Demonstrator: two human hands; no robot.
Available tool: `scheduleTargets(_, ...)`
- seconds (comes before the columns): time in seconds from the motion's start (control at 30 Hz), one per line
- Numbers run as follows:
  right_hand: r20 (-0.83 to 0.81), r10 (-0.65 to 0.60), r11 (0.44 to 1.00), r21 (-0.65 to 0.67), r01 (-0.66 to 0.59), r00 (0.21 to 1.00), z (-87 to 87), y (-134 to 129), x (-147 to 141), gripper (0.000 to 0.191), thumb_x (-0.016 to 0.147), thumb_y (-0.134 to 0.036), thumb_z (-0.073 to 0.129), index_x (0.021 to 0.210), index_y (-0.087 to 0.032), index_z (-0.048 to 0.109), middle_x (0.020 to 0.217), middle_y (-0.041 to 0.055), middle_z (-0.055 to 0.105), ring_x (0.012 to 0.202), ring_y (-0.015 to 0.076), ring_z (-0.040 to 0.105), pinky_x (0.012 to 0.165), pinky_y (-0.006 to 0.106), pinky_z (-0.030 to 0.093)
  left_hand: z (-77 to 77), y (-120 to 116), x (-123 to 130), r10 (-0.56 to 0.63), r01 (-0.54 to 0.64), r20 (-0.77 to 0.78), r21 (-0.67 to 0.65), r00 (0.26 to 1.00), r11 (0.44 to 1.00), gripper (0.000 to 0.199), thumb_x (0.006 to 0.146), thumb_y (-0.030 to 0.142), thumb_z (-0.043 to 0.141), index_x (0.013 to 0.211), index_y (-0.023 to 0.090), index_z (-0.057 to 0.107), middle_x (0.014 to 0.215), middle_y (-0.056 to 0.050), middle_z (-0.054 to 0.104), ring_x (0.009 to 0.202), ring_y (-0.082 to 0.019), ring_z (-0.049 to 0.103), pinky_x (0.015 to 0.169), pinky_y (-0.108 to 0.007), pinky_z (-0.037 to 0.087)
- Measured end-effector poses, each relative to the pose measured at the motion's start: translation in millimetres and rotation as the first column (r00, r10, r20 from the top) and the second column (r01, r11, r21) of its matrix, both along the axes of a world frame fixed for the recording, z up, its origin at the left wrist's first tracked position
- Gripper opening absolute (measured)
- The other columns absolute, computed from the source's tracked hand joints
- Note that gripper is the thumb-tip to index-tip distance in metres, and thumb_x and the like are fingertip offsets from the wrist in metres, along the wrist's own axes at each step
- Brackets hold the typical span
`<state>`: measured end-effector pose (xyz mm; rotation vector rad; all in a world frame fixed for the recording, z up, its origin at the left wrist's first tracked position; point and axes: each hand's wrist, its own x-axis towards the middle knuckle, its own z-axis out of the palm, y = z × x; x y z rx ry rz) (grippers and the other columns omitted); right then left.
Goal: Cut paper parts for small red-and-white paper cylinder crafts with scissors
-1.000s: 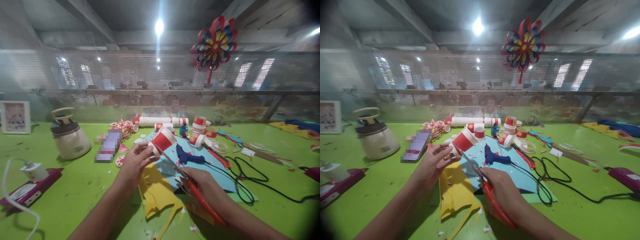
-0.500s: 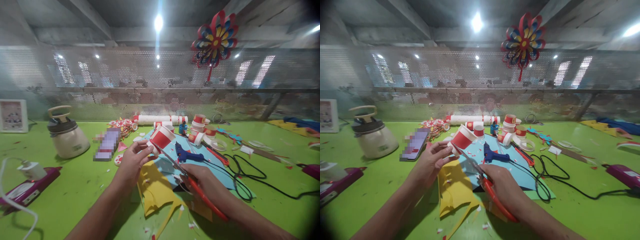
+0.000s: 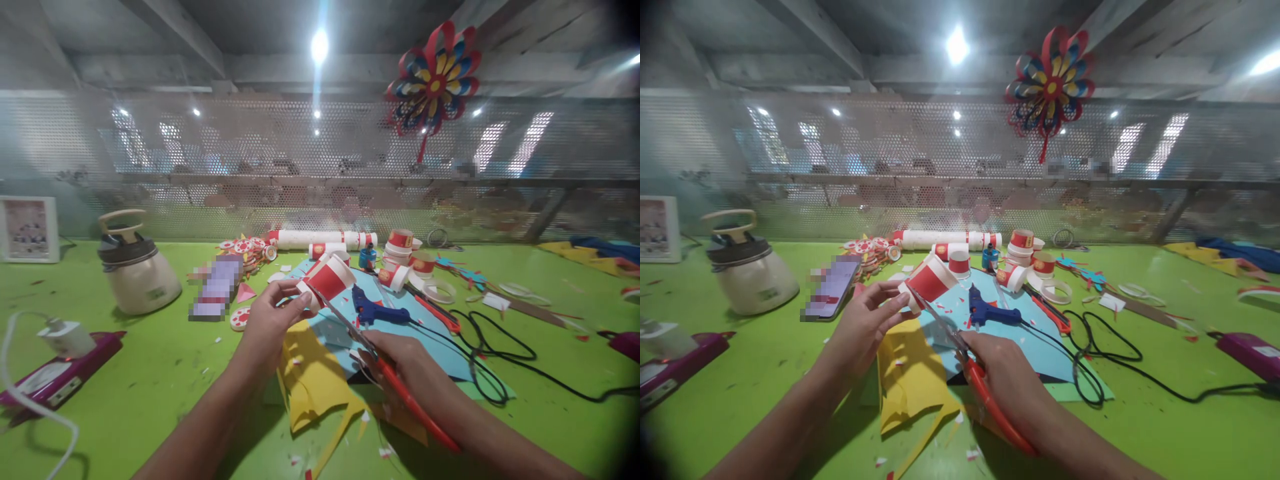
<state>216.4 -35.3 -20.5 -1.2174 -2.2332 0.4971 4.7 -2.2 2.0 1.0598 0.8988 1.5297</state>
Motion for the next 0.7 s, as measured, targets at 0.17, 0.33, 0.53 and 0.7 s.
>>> scheduleTargets(0.17,0.026,-0.003,1.000,0.022,0.003,1.000,-5.5,0.2,0.2,0.009,0.086,-0.014,0.052,0.082,-0.019,0.059,0.075,-0.0013,0.064,0.068,0.0163,0.056,0.061,0.023,0.037,-1.5,1.0,0.8,0.013,-0.013,-0.002,-0.016,1.000,1.000,0.036,0.064,0.028,0.078,0.092,0.013,0.060,0.088,-0.005,0.061,0.075,-0.017,0.063,0.071,-0.036,0.055)
scheduleTargets(0.33,0.053,0.000,1.000,0.026,-0.001,0.999,-5.9,1.4,-0.3,0.011,0.083,-0.012,0.049,0.083,-0.019,0.058,0.072,-0.0007,0.062,0.065,0.0167,0.054,0.059,0.024,0.035,-5.0,0.5,1.7,0.047,-0.046,-0.035,0.022,0.998,0.999,0.034,0.065,0.029,0.077,0.091,0.013,0.062,0.087,-0.006,0.063,0.075,-0.017,0.063,0.070,-0.035,0.055)
scheduleTargets(0.53,0.080,-0.028,1.000,0.016,0.027,0.996,-9.2,0.2,2.1,0.013,0.082,-0.010,0.047,0.079,-0.018,0.056,0.068,0.0003,0.062,0.061,0.0170,0.053,0.058,0.025,0.035,-1.8,-1.6,5.7,0.060,-0.059,-0.034,0.014,0.998,0.998,0.035,0.065,0.029,0.077,0.092,0.013,0.062,0.090,-0.007,0.062,0.078,-0.019,0.062,0.074,-0.039,0.055)
scheduleTargets(0.7,0.071,-0.040,0.999,0.020,0.039,0.997,-8.5,1.6,0.8,0.012,0.086,-0.016,0.048,0.080,-0.020,0.058,0.071,-0.0001,0.064,0.064,0.0172,0.055,0.060,0.025,0.037,0.2,-0.2,2.1,0.099,-0.098,-0.084,0.021,0.992,0.995,0.039,0.063,0.029,0.077,0.097,0.013,0.063,0.092,-0.007,0.061,0.079,-0.020,0.063,0.075,-0.038,0.054)
